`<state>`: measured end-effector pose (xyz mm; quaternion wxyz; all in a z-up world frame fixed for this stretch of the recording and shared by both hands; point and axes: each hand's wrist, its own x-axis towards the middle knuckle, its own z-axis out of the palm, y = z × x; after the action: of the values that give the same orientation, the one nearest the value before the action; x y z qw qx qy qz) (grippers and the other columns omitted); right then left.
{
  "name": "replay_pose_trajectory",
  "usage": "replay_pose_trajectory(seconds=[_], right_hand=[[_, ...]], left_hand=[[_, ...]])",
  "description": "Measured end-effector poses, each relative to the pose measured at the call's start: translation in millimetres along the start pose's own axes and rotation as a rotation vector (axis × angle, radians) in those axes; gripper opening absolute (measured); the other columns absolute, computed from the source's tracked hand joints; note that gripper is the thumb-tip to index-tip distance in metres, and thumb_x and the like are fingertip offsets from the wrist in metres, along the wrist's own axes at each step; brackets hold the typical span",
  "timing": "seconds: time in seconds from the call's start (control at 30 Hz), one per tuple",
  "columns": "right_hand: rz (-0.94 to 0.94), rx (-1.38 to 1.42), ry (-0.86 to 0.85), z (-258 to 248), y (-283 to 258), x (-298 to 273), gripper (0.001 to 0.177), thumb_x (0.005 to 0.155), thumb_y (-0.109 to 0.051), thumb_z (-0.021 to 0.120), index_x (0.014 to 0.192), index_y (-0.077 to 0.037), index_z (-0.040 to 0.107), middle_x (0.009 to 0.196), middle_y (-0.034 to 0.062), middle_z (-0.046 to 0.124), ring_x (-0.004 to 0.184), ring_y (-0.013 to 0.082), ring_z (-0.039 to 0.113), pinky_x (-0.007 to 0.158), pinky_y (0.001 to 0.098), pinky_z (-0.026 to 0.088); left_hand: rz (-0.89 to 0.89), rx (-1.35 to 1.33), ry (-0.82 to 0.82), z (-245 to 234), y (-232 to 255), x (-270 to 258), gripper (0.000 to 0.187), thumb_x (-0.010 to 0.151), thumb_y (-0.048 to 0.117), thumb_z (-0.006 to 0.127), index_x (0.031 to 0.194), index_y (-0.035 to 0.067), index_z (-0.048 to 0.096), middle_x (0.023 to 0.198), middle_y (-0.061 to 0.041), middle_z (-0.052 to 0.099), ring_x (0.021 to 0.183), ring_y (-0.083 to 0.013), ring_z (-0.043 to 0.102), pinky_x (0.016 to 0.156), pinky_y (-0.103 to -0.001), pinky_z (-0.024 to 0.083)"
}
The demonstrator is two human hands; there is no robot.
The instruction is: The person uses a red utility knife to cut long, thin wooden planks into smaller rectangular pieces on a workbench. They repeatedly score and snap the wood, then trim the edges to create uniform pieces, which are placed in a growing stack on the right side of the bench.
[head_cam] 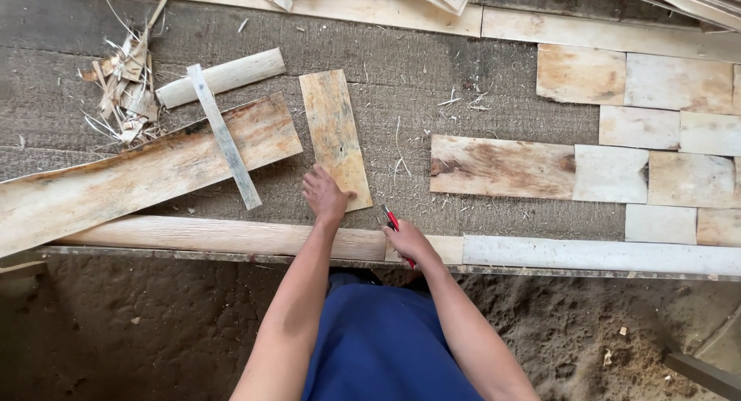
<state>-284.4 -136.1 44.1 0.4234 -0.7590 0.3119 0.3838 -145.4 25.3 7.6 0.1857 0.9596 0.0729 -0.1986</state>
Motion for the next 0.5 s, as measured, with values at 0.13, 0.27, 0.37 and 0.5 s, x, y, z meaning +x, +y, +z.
replay_pose_trajectory(seconds=[0.13, 0.27, 0.37, 0.5], right_hand=[[0.015, 0.040, -0.006, -15.4, -9.7, -15.3, 0.040, 0.092, -0.037, 0.058, 0.110, -0.002, 0.065, 0.077, 0.0173, 0.067, 0.057, 0.0249, 0.069, 0.050, 0.0334, 0.057], [0.019, 0.106, -0.022, -19.8, -4.4, -6.8, 0.036, 0.091, -0.034, 0.061, 0.108, -0.002, 0.065, 0.075, 0.0164, 0.063, 0.055, 0.0240, 0.067, 0.045, 0.0342, 0.058], [0.021, 0.110, -0.038, -26.5, -9.5, -7.8, 0.035, 0.091, -0.033, 0.061, 0.107, -0.002, 0.065, 0.073, 0.0148, 0.060, 0.054, 0.0228, 0.065, 0.045, 0.0336, 0.057], [0.036, 0.081, -0.049, -36.2, -22.0, -18.6, 0.034, 0.091, -0.032, 0.062, 0.104, -0.001, 0.064, 0.070, 0.0138, 0.059, 0.053, 0.0216, 0.062, 0.044, 0.0338, 0.055]], left_hand=[[-0.027, 0.004, 0.007, 9.2, -9.4, 13.1, 0.115, 0.055, 0.040, 0.100, 0.140, 0.005, 0.032, 0.122, -0.016, 0.044, 0.119, -0.0373, 0.048, 0.095, -0.046, 0.044], [-0.031, -0.045, 0.018, -3.5, -8.3, 9.3, 0.099, 0.055, 0.033, 0.101, 0.126, 0.002, 0.040, 0.117, -0.021, 0.050, 0.116, -0.0415, 0.054, 0.095, -0.050, 0.049], [-0.035, -0.089, 0.009, 5.8, -17.0, 22.9, 0.097, 0.054, 0.031, 0.102, 0.123, 0.001, 0.042, 0.117, -0.021, 0.052, 0.115, -0.0417, 0.057, 0.094, -0.051, 0.051], [-0.033, -0.110, -0.023, 7.5, -17.9, 28.3, 0.096, 0.053, 0.028, 0.102, 0.124, 0.002, 0.044, 0.119, -0.021, 0.056, 0.117, -0.0419, 0.058, 0.095, -0.053, 0.051]])
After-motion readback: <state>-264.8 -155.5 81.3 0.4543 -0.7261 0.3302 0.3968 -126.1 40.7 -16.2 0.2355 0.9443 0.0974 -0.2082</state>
